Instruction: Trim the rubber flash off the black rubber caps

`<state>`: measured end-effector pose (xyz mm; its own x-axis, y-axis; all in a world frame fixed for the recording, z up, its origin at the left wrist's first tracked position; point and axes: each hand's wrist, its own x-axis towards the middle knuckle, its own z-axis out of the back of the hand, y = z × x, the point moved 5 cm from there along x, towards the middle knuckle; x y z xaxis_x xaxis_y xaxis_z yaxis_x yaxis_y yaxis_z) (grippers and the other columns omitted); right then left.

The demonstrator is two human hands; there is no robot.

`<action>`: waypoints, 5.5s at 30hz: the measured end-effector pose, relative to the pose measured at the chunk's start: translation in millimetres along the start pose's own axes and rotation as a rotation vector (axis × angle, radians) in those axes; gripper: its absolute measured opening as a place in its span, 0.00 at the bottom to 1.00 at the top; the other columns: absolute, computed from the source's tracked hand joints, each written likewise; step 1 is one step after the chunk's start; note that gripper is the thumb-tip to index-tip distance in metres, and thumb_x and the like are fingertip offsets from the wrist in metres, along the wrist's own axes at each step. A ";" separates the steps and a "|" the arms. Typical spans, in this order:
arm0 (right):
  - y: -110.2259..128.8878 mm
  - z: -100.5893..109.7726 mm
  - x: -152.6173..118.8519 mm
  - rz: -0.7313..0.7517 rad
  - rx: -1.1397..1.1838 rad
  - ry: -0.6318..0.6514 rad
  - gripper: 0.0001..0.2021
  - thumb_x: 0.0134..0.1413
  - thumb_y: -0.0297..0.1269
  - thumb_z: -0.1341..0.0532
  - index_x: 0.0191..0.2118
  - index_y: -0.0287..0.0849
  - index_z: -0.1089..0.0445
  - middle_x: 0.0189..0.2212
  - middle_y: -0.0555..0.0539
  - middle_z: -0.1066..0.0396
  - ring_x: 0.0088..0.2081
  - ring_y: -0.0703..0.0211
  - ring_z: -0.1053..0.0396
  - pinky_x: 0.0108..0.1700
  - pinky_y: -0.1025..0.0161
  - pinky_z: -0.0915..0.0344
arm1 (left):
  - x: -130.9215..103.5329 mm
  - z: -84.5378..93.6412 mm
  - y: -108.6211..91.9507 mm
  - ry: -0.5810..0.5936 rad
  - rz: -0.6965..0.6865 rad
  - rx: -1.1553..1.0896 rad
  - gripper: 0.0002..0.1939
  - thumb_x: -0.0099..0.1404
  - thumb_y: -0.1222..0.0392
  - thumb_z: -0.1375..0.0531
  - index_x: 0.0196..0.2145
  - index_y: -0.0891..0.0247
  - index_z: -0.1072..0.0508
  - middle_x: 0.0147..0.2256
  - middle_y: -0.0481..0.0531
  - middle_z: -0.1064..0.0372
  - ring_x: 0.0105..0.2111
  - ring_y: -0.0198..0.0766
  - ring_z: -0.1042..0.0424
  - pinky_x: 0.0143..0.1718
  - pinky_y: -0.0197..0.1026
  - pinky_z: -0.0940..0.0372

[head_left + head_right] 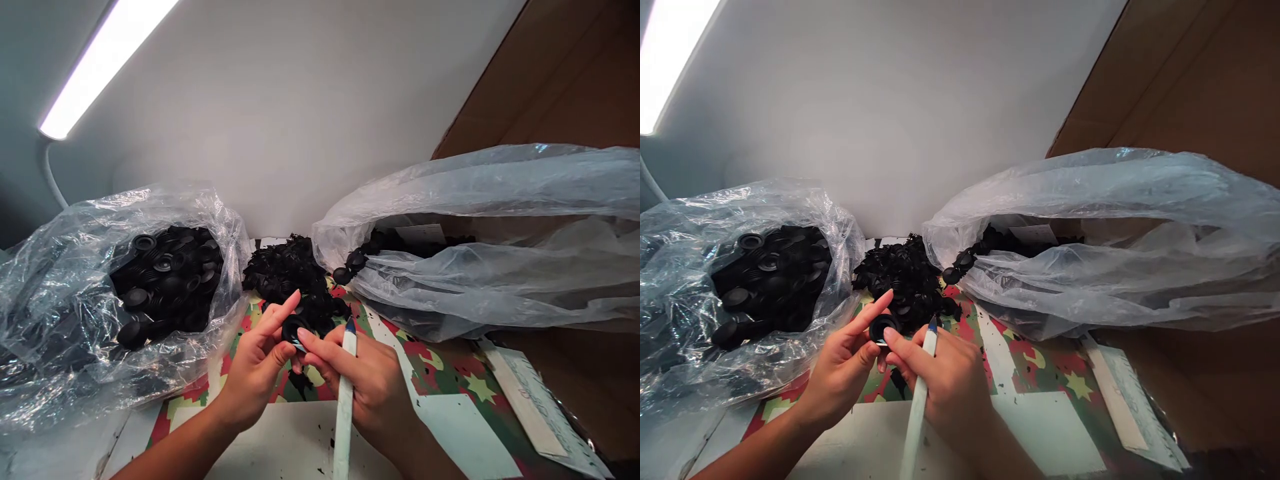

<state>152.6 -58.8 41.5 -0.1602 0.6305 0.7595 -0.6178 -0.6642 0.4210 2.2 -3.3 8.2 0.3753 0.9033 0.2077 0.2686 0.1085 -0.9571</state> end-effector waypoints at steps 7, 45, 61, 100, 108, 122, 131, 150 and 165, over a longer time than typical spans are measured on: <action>2.5 -1.8 -0.9 0.039 -0.065 -0.064 0.22 0.63 0.21 0.40 0.58 0.46 0.25 0.28 0.50 0.22 0.26 0.63 0.26 0.27 0.67 0.34 | -2.2 -1.2 8.3 -0.071 0.067 -0.091 0.28 0.63 0.49 0.30 0.60 0.50 0.25 0.44 0.53 0.29 0.24 0.28 0.36 0.27 0.34 0.35; -116.9 28.5 -99.2 -0.753 -0.380 0.033 0.27 0.63 0.59 0.47 0.44 0.46 0.18 0.39 0.38 0.19 0.39 0.41 0.22 0.41 0.50 0.28 | 5.3 -1.1 13.6 0.035 0.046 -0.288 0.24 0.57 0.54 0.25 0.52 0.51 0.19 0.39 0.50 0.29 0.33 0.33 0.24 0.37 0.33 0.28; -86.2 38.1 -66.4 -0.430 -0.339 -0.058 0.21 0.71 0.52 0.47 0.50 0.45 0.21 0.44 0.39 0.19 0.44 0.44 0.22 0.46 0.49 0.27 | 7.3 -3.1 17.7 -0.045 0.079 -0.235 0.27 0.50 0.61 0.22 0.48 0.55 0.21 0.38 0.49 0.26 0.32 0.35 0.25 0.31 0.34 0.28; -67.4 -27.0 7.6 -0.858 0.849 0.199 0.20 0.58 0.57 0.36 0.32 0.43 0.30 0.20 0.55 0.36 0.20 0.67 0.40 0.22 0.68 0.44 | 17.2 2.0 28.3 0.044 0.344 -0.377 0.19 0.54 0.47 0.25 0.39 0.61 0.16 0.30 0.51 0.26 0.25 0.31 0.31 0.28 0.33 0.36; -89.2 -12.0 6.2 -0.753 0.666 -0.123 0.17 0.63 0.53 0.39 0.35 0.44 0.27 0.26 0.50 0.29 0.30 0.60 0.32 0.35 0.63 0.34 | 18.4 15.0 -24.3 -0.068 -0.352 0.584 0.17 0.60 0.66 0.30 0.44 0.46 0.15 0.43 0.55 0.24 0.43 0.48 0.28 0.43 0.45 0.31; -85.1 -22.4 2.5 -0.723 0.732 -0.061 0.18 0.66 0.54 0.41 0.36 0.44 0.27 0.27 0.51 0.29 0.29 0.62 0.31 0.33 0.64 0.33 | 13.8 4.3 31.3 -0.139 0.473 -0.430 0.13 0.62 0.51 0.29 0.38 0.64 0.18 0.40 0.55 0.21 0.37 0.38 0.22 0.44 0.39 0.25; -75.4 -28.7 -2.9 -0.795 0.708 0.076 0.16 0.58 0.53 0.34 0.38 0.44 0.26 0.31 0.48 0.25 0.30 0.59 0.27 0.32 0.62 0.29 | 16.0 16.5 16.7 -0.257 0.162 0.012 0.21 0.50 0.62 0.22 0.42 0.60 0.20 0.39 0.51 0.21 0.41 0.41 0.23 0.44 0.40 0.28; -67.3 -39.0 -8.6 -0.768 0.728 0.115 0.13 0.51 0.47 0.29 0.38 0.45 0.24 0.36 0.47 0.22 0.38 0.52 0.23 0.41 0.58 0.25 | 9.4 8.9 3.7 -0.129 -0.228 0.482 0.21 0.58 0.68 0.29 0.48 0.52 0.18 0.46 0.55 0.24 0.47 0.49 0.24 0.49 0.49 0.26; -82.2 -37.0 -14.7 -0.533 0.644 0.023 0.26 0.65 0.64 0.46 0.47 0.45 0.28 0.31 0.46 0.24 0.30 0.56 0.26 0.35 0.60 0.28 | 75.0 148.9 -120.2 -0.529 0.192 1.867 0.17 0.69 0.60 0.42 0.53 0.63 0.26 0.47 0.65 0.21 0.49 0.61 0.24 0.50 0.56 0.31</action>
<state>177.3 1.4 -22.6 0.0091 0.9284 0.3715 -0.0555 -0.3705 0.9272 -134.1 113.2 108.7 -0.0767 0.9296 0.3605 -0.9968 -0.0794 -0.0075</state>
